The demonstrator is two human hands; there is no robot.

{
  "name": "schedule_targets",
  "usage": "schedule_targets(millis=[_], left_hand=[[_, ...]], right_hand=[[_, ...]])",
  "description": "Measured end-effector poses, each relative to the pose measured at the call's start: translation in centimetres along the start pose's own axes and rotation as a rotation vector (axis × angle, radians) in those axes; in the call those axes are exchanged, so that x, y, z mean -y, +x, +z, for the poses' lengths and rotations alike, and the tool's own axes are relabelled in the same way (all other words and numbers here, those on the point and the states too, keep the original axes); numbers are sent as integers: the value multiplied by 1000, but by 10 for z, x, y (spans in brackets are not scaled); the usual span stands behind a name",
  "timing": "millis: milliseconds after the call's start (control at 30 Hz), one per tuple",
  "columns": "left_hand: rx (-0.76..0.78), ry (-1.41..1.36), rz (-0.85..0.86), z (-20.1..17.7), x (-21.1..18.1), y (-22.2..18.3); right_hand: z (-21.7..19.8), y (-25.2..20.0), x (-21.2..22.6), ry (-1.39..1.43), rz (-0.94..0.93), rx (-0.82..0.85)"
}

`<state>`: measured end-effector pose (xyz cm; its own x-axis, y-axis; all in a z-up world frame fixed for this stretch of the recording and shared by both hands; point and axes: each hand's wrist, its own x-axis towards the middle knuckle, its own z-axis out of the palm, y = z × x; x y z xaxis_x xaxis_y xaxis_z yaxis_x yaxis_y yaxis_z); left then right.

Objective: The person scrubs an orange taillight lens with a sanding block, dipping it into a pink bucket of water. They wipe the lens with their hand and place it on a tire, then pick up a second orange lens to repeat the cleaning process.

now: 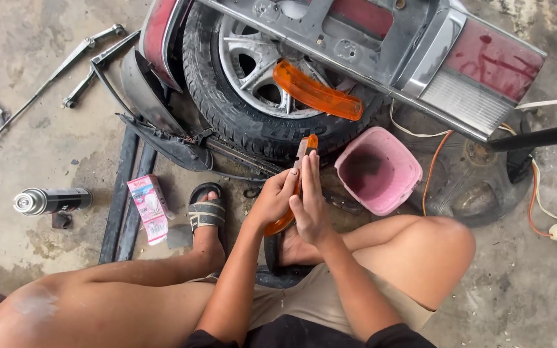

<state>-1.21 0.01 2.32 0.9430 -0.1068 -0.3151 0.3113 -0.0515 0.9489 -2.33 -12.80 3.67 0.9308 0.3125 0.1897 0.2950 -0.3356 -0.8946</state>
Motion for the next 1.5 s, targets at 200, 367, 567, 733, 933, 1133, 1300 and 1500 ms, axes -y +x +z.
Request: schedule_targets(millis=[200,367,567,733,933,1133,1300,1500], left_hand=[[-12,11,120,5,-21,0],[-132,-25,147,-10,-32,0],[-230,-73,221,-6,-19,3],[-493,-202,132,-16,10,17],[-626,-353,92,-21,16,29],[-1012,-321,-102,-26,3,21],[-1010,-394,-18,-24,5,23],[-934,-329,-137,-14,-8,17]], right_hand=[[-23,37,-5,-41,-24,-80],[3,13,10,3,-23,-5],[2,28,5,-48,-126,-44],[24,3,15,1,-114,74],[30,18,14,-58,-219,72],[47,0,19,-43,-202,165],[45,-5,31,-152,-242,109],[40,10,9,-26,-173,75]])
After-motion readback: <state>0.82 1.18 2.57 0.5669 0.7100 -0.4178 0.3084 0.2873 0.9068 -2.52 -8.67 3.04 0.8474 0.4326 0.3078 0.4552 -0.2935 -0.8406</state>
